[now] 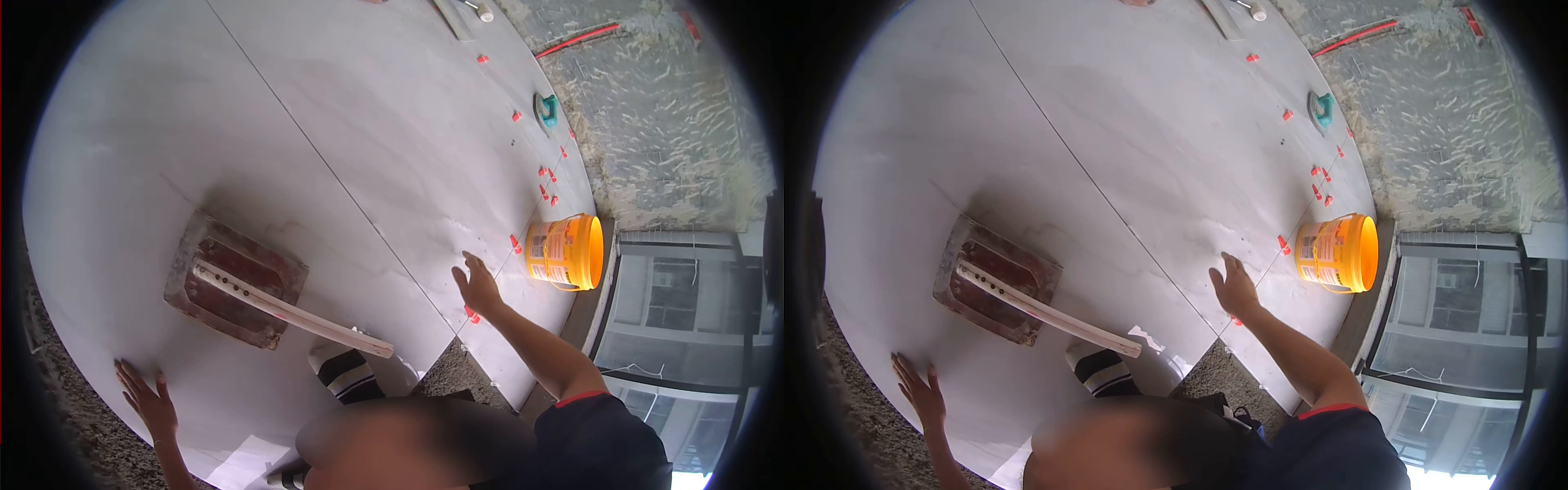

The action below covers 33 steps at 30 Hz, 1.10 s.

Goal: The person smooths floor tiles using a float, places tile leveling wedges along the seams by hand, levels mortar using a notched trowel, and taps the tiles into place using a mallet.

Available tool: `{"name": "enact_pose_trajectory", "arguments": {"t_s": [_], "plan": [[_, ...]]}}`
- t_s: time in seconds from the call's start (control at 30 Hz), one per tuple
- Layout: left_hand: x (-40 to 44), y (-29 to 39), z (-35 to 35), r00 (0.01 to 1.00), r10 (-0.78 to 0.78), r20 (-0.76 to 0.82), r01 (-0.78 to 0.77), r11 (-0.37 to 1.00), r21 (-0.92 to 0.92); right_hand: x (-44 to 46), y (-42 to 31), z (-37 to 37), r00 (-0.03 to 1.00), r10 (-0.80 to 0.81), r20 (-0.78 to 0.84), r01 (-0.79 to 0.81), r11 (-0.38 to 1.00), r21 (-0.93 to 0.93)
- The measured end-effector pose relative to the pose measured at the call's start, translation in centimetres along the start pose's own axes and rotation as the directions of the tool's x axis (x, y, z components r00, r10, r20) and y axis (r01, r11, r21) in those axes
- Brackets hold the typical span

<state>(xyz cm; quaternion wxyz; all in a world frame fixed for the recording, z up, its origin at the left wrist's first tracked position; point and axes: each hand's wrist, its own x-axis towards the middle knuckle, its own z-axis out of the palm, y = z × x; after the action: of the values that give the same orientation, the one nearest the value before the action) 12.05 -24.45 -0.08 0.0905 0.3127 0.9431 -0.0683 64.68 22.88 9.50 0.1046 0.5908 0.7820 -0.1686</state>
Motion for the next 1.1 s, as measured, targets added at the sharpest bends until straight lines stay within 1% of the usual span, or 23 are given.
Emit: {"name": "enact_pose_trajectory", "arguments": {"t_s": [0.03, 0.07, 0.1, 0.17, 0.23, 0.3, 0.33, 0.37, 0.47, 0.5, 0.53, 0.57, 0.6, 0.63, 0.67, 0.7, 0.77, 0.83, 0.87, 0.93, 1.0, 1.03, 1.1], "plan": [[0.0, 0.0, 0.1, 1.000, -0.004, -0.014, 0.004, 1.000, 0.010, 0.8, 0.0, -0.8, 0.998, 0.060, -0.012, -0.059, 0.997, 0.056], [0.0, 0.0, 0.1, 1.000, -0.004, -0.016, 0.004, 1.000, 0.006, 1.3, 0.1, -0.9, 0.998, 0.030, -0.058, -0.026, 0.997, 0.069], [0.1, 0.0, 0.1, 1.000, -0.004, -0.012, 0.004, 1.000, 0.005, 1.5, -0.4, -1.1, 0.998, 0.031, -0.056, -0.027, 0.997, 0.066], [0.2, 0.0, -0.1, 1.000, -0.020, 0.007, 0.020, 1.000, 0.004, 1.9, -2.6, -1.5, 0.998, 0.043, -0.051, -0.034, 0.983, 0.181], [0.2, -0.4, 0.1, 1.000, -0.008, 0.014, 0.008, 1.000, -0.009, 2.1, -5.1, -1.8, 0.999, 0.024, -0.026, -0.019, 0.982, 0.186], [0.1, -0.8, -0.2, 1.000, 0.005, 0.024, -0.005, 1.000, -0.016, 1.7, -8.8, -2.6, 0.996, -0.023, 0.086, -0.009, 0.935, 0.354], [0.2, -0.9, -0.5, 0.999, 0.031, 0.036, -0.031, 0.999, -0.015, 1.5, -10.4, -3.0, 0.995, -0.021, 0.094, -0.013, 0.937, 0.350], [0.2, -1.1, -0.7, 0.997, 0.055, 0.048, -0.055, 0.998, -0.012, 1.3, -11.9, -3.3, 0.971, -0.070, 0.228, -0.024, 0.923, 0.383], [0.2, -1.2, -1.4, 0.995, 0.074, 0.073, -0.072, 0.997, -0.025, 0.7, -16.7, -2.8, 0.827, -0.223, 0.517, 0.006, 0.922, 0.388], [0.2, -1.2, -1.6, 0.995, 0.068, 0.073, -0.067, 0.998, -0.020, 0.2, -18.6, -2.3, 0.752, -0.309, 0.582, 0.024, 0.895, 0.445], [0.2, -1.1, -1.8, 0.993, 0.065, 0.101, -0.062, 0.998, -0.029, -0.2, -20.4, -1.3, 0.640, -0.393, 0.660, 0.039, 0.875, 0.483], [0.3, -1.0, -2.3, 0.990, 0.061, 0.125, -0.056, 0.998, -0.039, -1.1, -22.0, 0.4, 0.603, -0.521, 0.604, 0.273, 0.846, 0.458], [0.5, -0.5, -3.2, 0.992, 0.049, 0.114, -0.045, 0.998, -0.032, -2.0, -25.9, -0.7, 0.509, -0.421, 0.751, 0.009, 0.875, 0.485], [0.6, 0.1, -4.6, 0.974, 0.030, 0.227, -0.016, 0.998, -0.066, -2.4, -27.2, 1.0, 0.503, -0.443, 0.742, 0.028, 0.867, 0.498], [0.9, -0.1, -5.8, 0.944, 0.009, 0.330, 0.023, 0.995, -0.094, -3.3, -28.3, 3.0, 0.662, -0.458, 0.593, 0.184, 0.867, 0.463], [0.6, -1.2, -5.2, 0.957, 0.089, 0.276, -0.052, 0.989, -0.140, -3.9, -29.2, 4.6, 0.778, -0.484, 0.400, 0.327, 0.857, 0.399], [0.2, 0.6, -6.3, 0.951, 0.048, 0.306, 0.000, 0.987, -0.158, -3.7, -30.3, 5.5, 0.790, -0.521, 0.322, 0.337, 0.809, 0.481], [0.2, 1.2, -6.3, 0.955, 0.013, 0.297, 0.051, 0.978, -0.204, -3.2, -32.3, 3.9, 0.755, -0.500, 0.424, 0.345, 0.853, 0.391], [0.5, 1.0, -7.3, 0.951, 0.005, 0.309, 0.066, 0.974, -0.218, -3.5, -34.0, 3.0, 0.754, -0.514, 0.409, 0.357, 0.843, 0.402], [0.4, 0.4, -6.9, 0.952, -0.020, 0.306, 0.093, 0.970, -0.226, -4.7, -37.7, 1.8, 0.635, -0.682, 0.363, 0.481, 0.717, 0.504], [0.0, -1.3, -4.3, 0.919, -0.061, 0.388, 0.044, 0.998, 0.053, -6.7, -41.0, -0.6, 0.501, -0.831, 0.240, 0.557, 0.522, 0.646], [2.7, 4.6, -12.9, 0.607, 0.001, 0.795, 0.111, 0.990, -0.086, -7.7, -42.5, -2.7, 0.424, -0.883, 0.203, 0.581, 0.437, 0.687], [2.6, 3.2, -13.9, 0.627, 0.008, 0.779, 0.111, 0.989, -0.099, -9.1, -44.8, -6.1, 0.254, -0.951, 0.175, 0.657, 0.302, 0.691]]}}
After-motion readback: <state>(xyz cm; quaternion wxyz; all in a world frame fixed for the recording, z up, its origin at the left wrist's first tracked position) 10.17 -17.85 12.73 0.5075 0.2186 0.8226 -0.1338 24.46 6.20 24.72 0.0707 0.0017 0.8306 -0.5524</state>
